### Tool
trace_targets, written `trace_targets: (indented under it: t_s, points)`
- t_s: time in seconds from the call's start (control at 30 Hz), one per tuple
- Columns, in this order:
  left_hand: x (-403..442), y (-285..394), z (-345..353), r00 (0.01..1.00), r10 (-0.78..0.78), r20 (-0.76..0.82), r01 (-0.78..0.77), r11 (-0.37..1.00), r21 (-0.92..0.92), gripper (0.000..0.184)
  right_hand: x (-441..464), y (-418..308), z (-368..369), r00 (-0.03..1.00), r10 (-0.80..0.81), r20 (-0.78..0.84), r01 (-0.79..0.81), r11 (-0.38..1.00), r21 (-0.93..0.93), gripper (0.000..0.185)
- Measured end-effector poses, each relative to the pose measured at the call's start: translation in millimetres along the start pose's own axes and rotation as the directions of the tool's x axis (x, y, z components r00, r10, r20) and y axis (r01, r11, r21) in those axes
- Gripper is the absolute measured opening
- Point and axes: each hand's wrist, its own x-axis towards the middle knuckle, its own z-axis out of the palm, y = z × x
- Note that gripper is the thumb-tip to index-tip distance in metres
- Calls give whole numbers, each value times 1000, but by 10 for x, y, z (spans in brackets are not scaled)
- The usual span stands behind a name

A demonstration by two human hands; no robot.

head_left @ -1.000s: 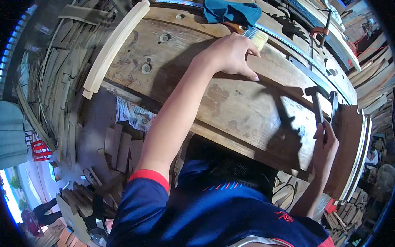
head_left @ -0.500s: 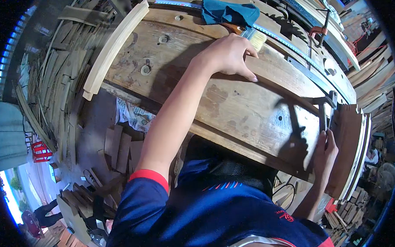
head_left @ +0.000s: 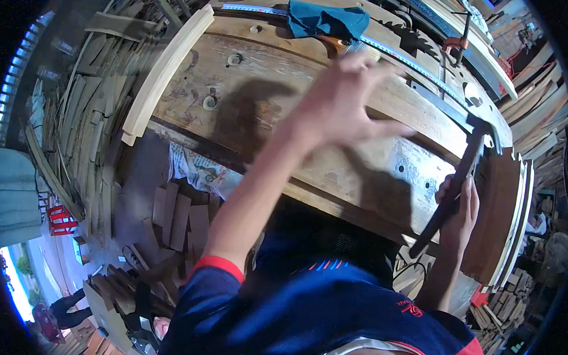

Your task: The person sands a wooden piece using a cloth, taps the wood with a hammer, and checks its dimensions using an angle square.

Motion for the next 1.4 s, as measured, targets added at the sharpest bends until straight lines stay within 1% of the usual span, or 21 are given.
trace_targets:
  t_s: [0.07, 0.1, 0.17, 0.23, 0.27, 0.37, 0.4, 0.43, 0.5, 0.53, 0.57, 0.63, 0.67, 0.77, 0.8, 0.9, 0.93, 1.13, 1.17, 1.23, 1.4]
  points:
    - [-165, 371, 340, 999, -36, -12, 29, 930, -367, 95, 35, -34, 190, 999, -31, -25, 35, 987, 158, 41]
    - [-271, 608, 506, 996, -89, 16, 82, 814, -575, 96, 59, -51, 164, 998, -33, 45, 26, 988, 155, 36]
    - [-485, 953, 684, 968, -174, 181, 250, 723, -644, 80, 108, -27, 211, 983, -139, 121, 125, 985, 121, 31]
    - [-561, 1139, 645, 905, -175, 388, 422, 495, -760, 70, 90, -48, 282, 984, -160, 81, 158, 987, 32, 27]
    - [-583, 1183, 617, 838, -274, 473, 542, 523, -658, 57, 106, -76, 295, 973, -189, 131, 190, 982, 4, 28]
    - [-732, 1095, 793, 849, -291, 441, 528, 464, -711, 51, 208, -108, 196, 936, -202, 287, 246, 960, -129, 26]
    - [-768, 1070, 807, 872, -274, 407, 490, 471, -733, 51, 323, -25, 9, 934, -186, 306, 274, 921, -277, 22]
    - [-740, 1076, 708, 782, -317, 536, 622, 425, -658, 56, 397, -7, -96, 938, -222, 268, 326, 831, -452, 19]
    - [-735, 1084, 669, 715, -443, 541, 700, 456, -550, 56, 523, 19, -220, 837, -483, 259, 483, 428, -763, 23]
    - [-746, 1067, 676, 742, -419, 524, 671, 461, -581, 51, 575, 14, -296, 797, -539, 271, 489, 313, -814, 31]
    - [-752, 1086, 667, 761, -394, 515, 648, 427, -631, 50, 620, 48, -388, 850, -472, 233, 420, 340, -842, 49]
    - [-782, 1172, 641, 797, -348, 494, 599, 348, -721, 47, 662, 85, -509, 799, -478, 366, 527, 262, -808, 70]
    - [-803, 1182, 710, 844, -342, 413, 528, 392, -753, 44, 667, 107, -546, 832, -404, 381, 519, 322, -792, 90]
    - [-786, 1101, 799, 812, -371, 450, 581, 460, -671, 41, 637, 72, -451, 896, -322, 305, 412, 348, -842, 101]
    - [-753, 1058, 757, 733, -380, 565, 681, 425, -597, 40, 670, 109, -467, 899, -331, 285, 396, 343, -852, 107]
    - [-789, 1001, 894, 854, -361, 374, 519, 558, -648, 42, 759, 188, -562, 890, -356, 286, 410, 351, -842, 103]
    - [-780, 1012, 872, 852, -364, 375, 522, 553, -650, 42, 741, 160, -525, 938, -286, 197, 312, 444, -840, 95]
    - [-741, 937, 819, 745, -424, 515, 666, 431, -608, 44, 861, 331, -644, 853, -431, 292, 408, 205, -889, 80]
    - [-762, 956, 827, 790, -418, 449, 611, 470, -637, 44, 881, 354, -668, 845, -441, 303, 413, 176, -894, 78]
    - [-789, 1048, 726, 862, -395, 317, 498, 543, -676, 43, 883, 357, -669, 854, -432, 290, 401, 191, -896, 75]
    - [-826, 990, 667, 773, -452, 445, 624, 418, -660, 42, 910, 409, -700, 854, -442, 273, 388, 193, -901, 68]
